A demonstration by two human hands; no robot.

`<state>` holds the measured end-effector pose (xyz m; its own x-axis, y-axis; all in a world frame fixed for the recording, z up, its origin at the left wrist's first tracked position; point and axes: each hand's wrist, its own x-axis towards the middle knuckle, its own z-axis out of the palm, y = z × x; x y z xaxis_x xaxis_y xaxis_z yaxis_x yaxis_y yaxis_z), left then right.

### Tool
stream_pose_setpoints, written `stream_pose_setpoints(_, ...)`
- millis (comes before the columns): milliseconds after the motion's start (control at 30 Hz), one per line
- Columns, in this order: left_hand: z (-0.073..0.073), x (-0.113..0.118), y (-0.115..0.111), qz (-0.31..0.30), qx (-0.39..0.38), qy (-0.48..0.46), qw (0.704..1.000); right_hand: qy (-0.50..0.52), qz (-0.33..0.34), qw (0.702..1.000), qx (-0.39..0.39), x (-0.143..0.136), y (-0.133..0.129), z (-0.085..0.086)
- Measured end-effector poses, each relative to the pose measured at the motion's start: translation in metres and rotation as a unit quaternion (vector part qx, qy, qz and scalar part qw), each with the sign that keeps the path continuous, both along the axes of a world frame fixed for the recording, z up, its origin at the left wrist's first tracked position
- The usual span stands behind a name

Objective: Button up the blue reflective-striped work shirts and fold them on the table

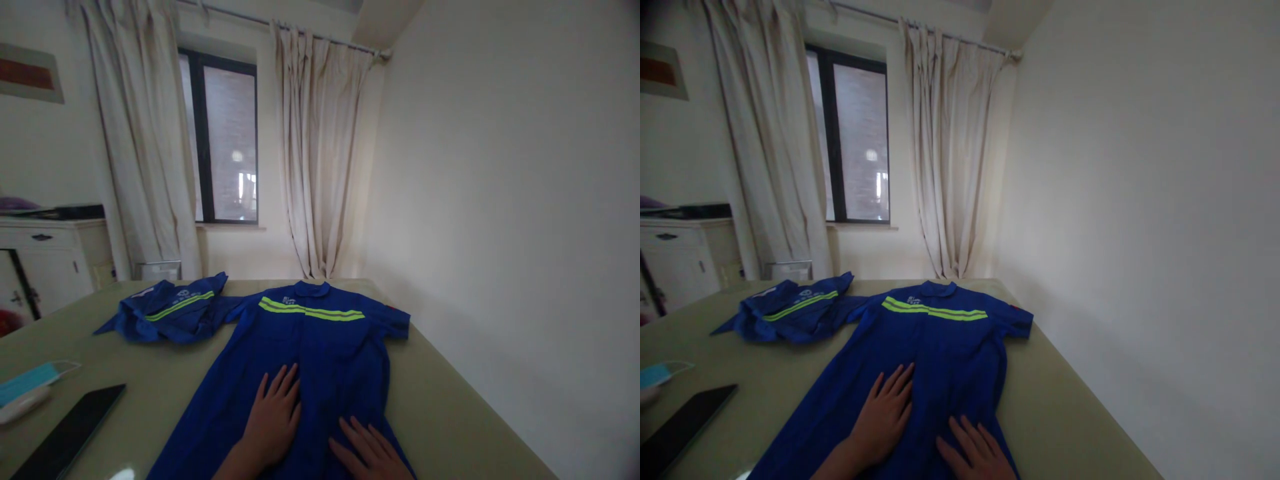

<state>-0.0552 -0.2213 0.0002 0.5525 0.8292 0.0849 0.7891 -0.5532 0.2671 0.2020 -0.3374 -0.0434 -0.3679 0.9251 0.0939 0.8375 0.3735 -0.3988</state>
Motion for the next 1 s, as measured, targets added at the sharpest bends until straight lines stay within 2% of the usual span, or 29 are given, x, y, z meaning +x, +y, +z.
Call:
stream_pose_setpoints(100, 0.001, 0.008, 0.020, 0.024, 0.007, 0.020, 0.999, 0.007, 0.010, 1.000, -0.008, 0.008, 0.012, 0.040)
stream_pose_setpoints(167, 0.004, 0.012, 0.038, 0.043, 0.009, 0.021, 0.999, 0.014, -0.008, 1.000, -0.010, 0.012, 0.027, 0.053)
stream_pose_setpoints(267, 0.008, 0.018, 0.059, 0.069, 0.034, -0.004, 0.997, 0.008, -0.059, 0.998, -0.008, 0.015, 0.056, 0.058)
stream_pose_setpoints(367, 0.011, 0.020, 0.067, 0.074, 0.062, -0.029, 0.995, -0.004, -0.101, 0.995, 0.009, 0.015, 0.082, 0.058)
stream_pose_setpoints(533, 0.008, 0.016, 0.058, 0.049, 0.061, -0.032, 0.996, 0.015, -0.125, 0.991, 0.047, 0.013, 0.102, 0.056)
stream_pose_setpoints(633, 0.003, 0.015, 0.046, 0.023, 0.033, -0.012, 0.999, 0.012, -0.167, 0.984, 0.064, 0.007, 0.103, 0.063)
stream_pose_setpoints(767, 0.002, 0.024, 0.030, 0.026, 0.009, 0.021, 0.999, -0.034, -0.243, 0.965, 0.091, -0.023, 0.102, 0.083)
stream_pose_setpoints(867, 0.007, 0.031, 0.027, 0.018, 0.000, 0.030, 0.999, -0.003, -0.191, 0.977, 0.099, -0.061, 0.102, 0.089)
stream_pose_setpoints(933, 0.012, 0.030, 0.033, 0.002, -0.010, 0.031, 0.999, 0.013, -0.152, 0.986, 0.074, -0.082, 0.106, 0.084)
stream_pose_setpoints(1000, 0.016, 0.024, 0.045, -0.007, -0.015, 0.027, 0.999, 0.026, -0.149, 0.987, 0.050, -0.094, 0.112, 0.076)
